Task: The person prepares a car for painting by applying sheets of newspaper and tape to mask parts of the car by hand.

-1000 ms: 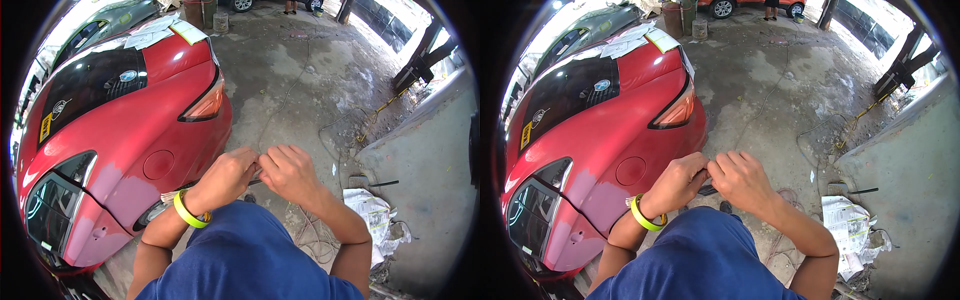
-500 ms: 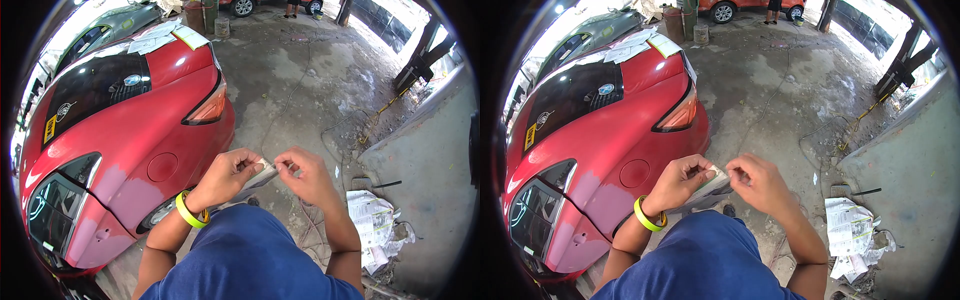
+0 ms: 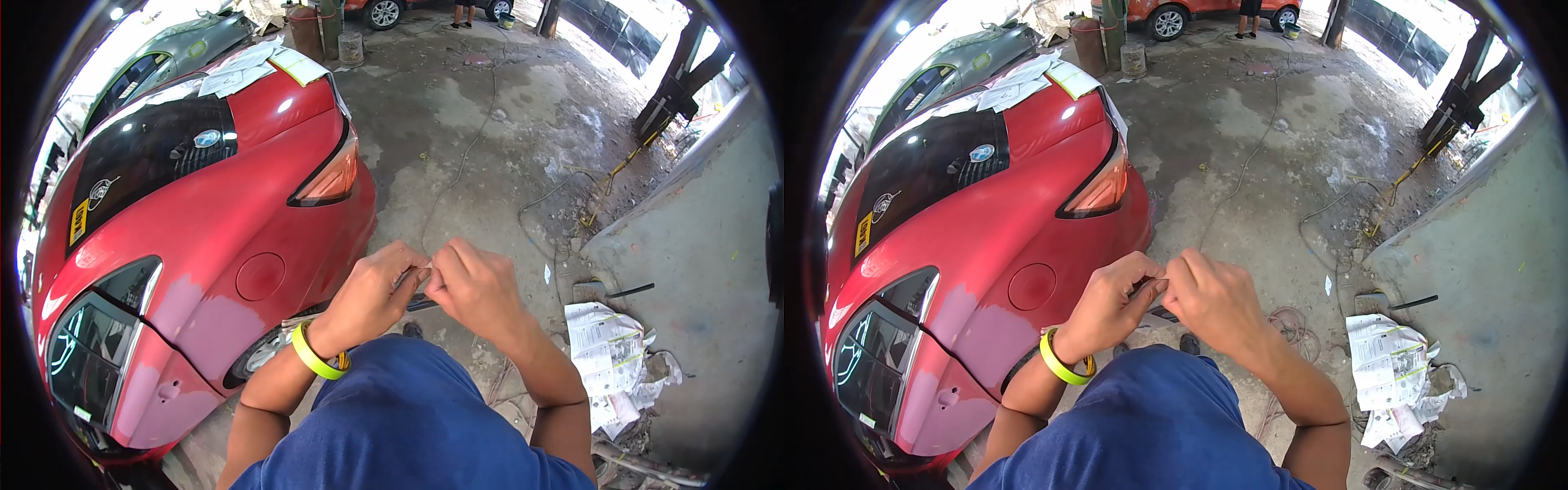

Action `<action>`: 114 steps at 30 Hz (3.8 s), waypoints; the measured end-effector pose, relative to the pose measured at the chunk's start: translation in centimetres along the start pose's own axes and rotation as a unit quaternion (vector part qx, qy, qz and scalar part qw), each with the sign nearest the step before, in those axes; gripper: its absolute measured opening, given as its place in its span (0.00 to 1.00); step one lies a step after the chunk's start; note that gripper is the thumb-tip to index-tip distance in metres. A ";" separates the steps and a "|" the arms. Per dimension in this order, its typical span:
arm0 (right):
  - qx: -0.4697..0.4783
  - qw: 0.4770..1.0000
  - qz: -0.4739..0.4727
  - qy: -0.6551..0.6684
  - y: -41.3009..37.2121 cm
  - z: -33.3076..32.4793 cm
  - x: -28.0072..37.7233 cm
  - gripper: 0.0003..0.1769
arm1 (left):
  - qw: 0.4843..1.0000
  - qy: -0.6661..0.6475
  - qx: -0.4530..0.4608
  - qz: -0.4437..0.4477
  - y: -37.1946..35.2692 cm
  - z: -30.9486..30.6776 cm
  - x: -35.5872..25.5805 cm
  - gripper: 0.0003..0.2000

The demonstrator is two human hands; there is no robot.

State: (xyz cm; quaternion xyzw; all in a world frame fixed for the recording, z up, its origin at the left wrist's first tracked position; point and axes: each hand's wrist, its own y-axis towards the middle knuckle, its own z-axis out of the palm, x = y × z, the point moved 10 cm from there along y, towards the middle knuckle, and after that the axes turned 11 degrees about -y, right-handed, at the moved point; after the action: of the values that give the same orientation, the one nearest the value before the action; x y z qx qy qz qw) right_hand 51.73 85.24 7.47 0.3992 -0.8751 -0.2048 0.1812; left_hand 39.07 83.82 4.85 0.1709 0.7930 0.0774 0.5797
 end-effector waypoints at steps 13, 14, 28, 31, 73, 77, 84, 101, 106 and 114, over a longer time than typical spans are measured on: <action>-0.043 0.965 0.075 0.248 -2.7 3.0 -2.6 0.09 | 0.986 0.047 0.016 0.159 -0.2 -3.2 -1.2 0.06; -0.103 0.980 0.055 0.160 -2.5 2.2 -1.8 0.10 | 0.985 0.064 -0.069 0.145 -0.1 -4.4 -0.9 0.06; -0.195 0.966 0.085 0.145 -0.2 5.0 0.7 0.13 | 0.884 -0.374 -0.248 -0.130 -3.6 -2.1 8.7 0.08; -0.183 0.957 0.087 0.208 0.7 5.5 0.0 0.13 | 0.893 -0.346 -0.251 -0.143 -3.3 -2.9 9.0 0.09; 0.048 0.988 -0.142 -0.049 5.2 -3.0 -1.4 0.12 | 0.971 -0.166 0.026 -0.170 4.1 -1.7 2.5 0.08; 0.073 0.964 -0.229 -0.111 5.6 -3.6 -0.1 0.09 | 0.962 -0.204 0.070 -0.168 4.7 -1.0 2.8 0.08; 0.072 0.951 -0.264 -0.145 5.4 -3.6 0.8 0.10 | 0.955 -0.227 0.111 -0.153 5.7 -1.3 2.1 0.10; 0.119 0.953 -0.274 -0.042 4.6 -1.6 0.6 0.18 | 0.918 -0.283 0.204 -0.189 4.9 0.6 3.8 0.08; 0.081 0.965 -0.250 -0.022 4.0 -1.8 -0.4 0.16 | 0.939 -0.222 0.192 -0.180 4.9 -0.1 3.3 0.09; 0.003 0.975 -0.219 -0.048 3.7 -2.7 0.6 0.15 | 0.976 -0.128 0.113 -0.132 4.2 -0.3 2.9 0.07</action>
State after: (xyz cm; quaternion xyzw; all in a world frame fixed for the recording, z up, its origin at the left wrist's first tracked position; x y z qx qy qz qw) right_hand 50.29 86.42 11.73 0.5712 -0.7749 -0.2558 0.0886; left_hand 38.77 88.76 3.74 0.1381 0.7313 -0.1124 0.6584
